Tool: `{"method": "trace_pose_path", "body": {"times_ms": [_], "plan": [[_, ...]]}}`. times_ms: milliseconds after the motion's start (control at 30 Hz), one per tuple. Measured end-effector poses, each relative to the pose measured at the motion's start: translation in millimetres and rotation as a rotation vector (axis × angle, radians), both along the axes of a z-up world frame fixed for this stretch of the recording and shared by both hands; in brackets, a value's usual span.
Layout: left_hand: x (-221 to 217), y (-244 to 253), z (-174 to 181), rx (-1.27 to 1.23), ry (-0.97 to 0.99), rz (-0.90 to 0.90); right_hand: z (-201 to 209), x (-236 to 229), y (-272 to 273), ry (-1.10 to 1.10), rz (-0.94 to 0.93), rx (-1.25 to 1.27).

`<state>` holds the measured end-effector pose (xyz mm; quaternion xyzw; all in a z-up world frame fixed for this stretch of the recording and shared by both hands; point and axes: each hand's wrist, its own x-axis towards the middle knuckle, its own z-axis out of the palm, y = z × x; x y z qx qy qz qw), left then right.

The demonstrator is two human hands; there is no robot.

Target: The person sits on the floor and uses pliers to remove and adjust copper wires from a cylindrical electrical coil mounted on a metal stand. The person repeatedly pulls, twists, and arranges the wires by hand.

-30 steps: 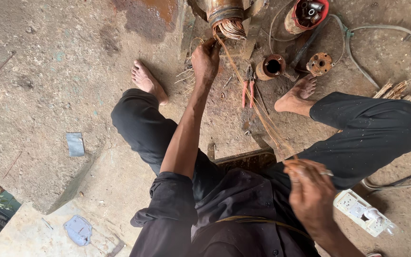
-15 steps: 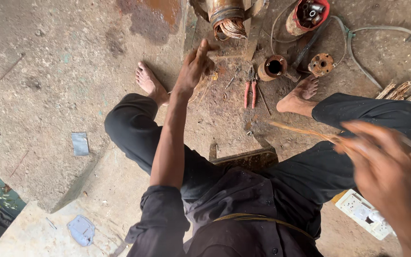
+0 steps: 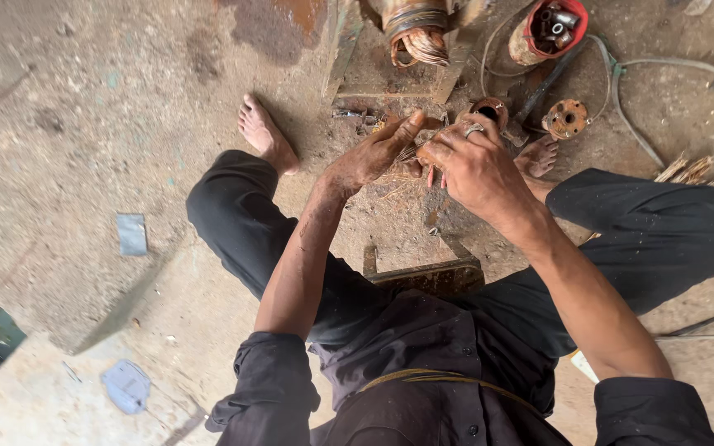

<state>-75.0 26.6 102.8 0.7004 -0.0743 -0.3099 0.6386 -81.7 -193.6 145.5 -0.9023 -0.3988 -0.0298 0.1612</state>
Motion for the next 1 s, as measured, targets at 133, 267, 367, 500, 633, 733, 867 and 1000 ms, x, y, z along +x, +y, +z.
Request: {"method": "trace_pose_path", "body": {"times_ms": [133, 267, 367, 500, 633, 733, 867, 1000], "plan": [[1.1, 0.5, -11.9, -0.057, -0.002, 0.035, -2.4, 3.8, 5.1, -0.095, -0.034, 0.013], [1.0, -2.1, -33.0, 0.011, 0.008, 0.161, -14.1, 10.2, 8.3, 0.176, -0.346, 0.113], [6.6, -0.8, -50.2, 0.077, -0.048, 0.304, -34.0, 22.3, 16.1, 0.204, -0.431, 0.218], [24.7, -1.9, -67.0, 0.313, -0.125, 0.523, -72.0, 57.0, 37.9, -0.054, -0.369, 0.315], [41.2, -3.4, -78.1, 0.458, -0.010, 0.736, -109.3, 86.2, 62.2, 0.113, -0.514, 0.260], [52.9, -6.4, -88.9, 0.381, -0.093, 0.845, -130.1, 93.3, 66.2, 0.039, -0.474, 0.268], [67.4, -14.9, -103.9, 0.170, -0.171, 0.884, -146.7, 96.6, 63.2, -0.141, -0.381, 0.338], [73.5, -19.1, -111.2, 0.231, -0.202, 0.878, -148.8, 102.3, 60.7, -0.085, -0.443, 0.292]]}}
